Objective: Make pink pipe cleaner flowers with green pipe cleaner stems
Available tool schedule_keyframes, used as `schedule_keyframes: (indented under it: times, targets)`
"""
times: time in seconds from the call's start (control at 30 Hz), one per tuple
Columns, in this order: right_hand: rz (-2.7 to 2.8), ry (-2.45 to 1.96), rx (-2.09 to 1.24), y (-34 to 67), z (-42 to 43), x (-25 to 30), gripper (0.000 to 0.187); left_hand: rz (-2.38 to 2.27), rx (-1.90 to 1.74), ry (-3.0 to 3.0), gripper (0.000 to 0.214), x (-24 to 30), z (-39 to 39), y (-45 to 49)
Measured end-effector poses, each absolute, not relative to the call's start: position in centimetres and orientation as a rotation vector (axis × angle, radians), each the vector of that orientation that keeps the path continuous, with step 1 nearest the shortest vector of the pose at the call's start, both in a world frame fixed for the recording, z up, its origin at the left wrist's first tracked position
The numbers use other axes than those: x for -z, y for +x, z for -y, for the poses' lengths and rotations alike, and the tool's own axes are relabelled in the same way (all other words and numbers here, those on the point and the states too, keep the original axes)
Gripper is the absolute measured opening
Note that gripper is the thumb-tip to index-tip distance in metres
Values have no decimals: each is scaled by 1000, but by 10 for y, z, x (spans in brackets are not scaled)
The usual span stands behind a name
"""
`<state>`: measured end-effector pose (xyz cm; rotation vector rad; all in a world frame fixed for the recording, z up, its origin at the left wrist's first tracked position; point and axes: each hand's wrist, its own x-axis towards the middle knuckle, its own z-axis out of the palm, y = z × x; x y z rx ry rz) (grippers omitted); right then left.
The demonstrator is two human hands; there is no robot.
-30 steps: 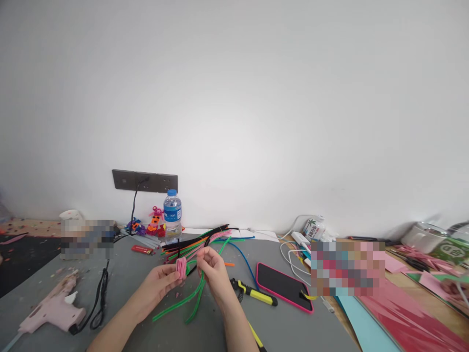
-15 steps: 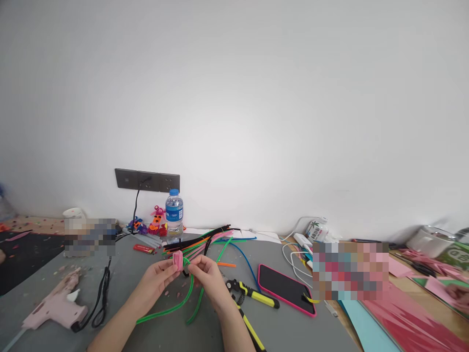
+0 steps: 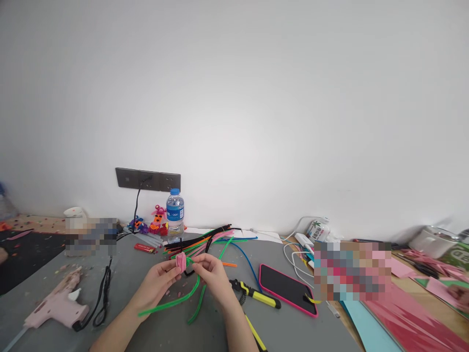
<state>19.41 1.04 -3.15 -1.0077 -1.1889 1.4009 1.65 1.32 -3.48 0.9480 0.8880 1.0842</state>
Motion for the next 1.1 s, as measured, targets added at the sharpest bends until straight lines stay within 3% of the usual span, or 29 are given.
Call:
schedule_keyframes:
  times: [0.87,1.1]
  targets:
    - [1199,-936,-1169,175,-12,34,43,-866,-1164,800,37,28,-13,19]
    - [1187,-958,-1173,177,-13,35,45,-896,-1149,859,43,35,-17,19]
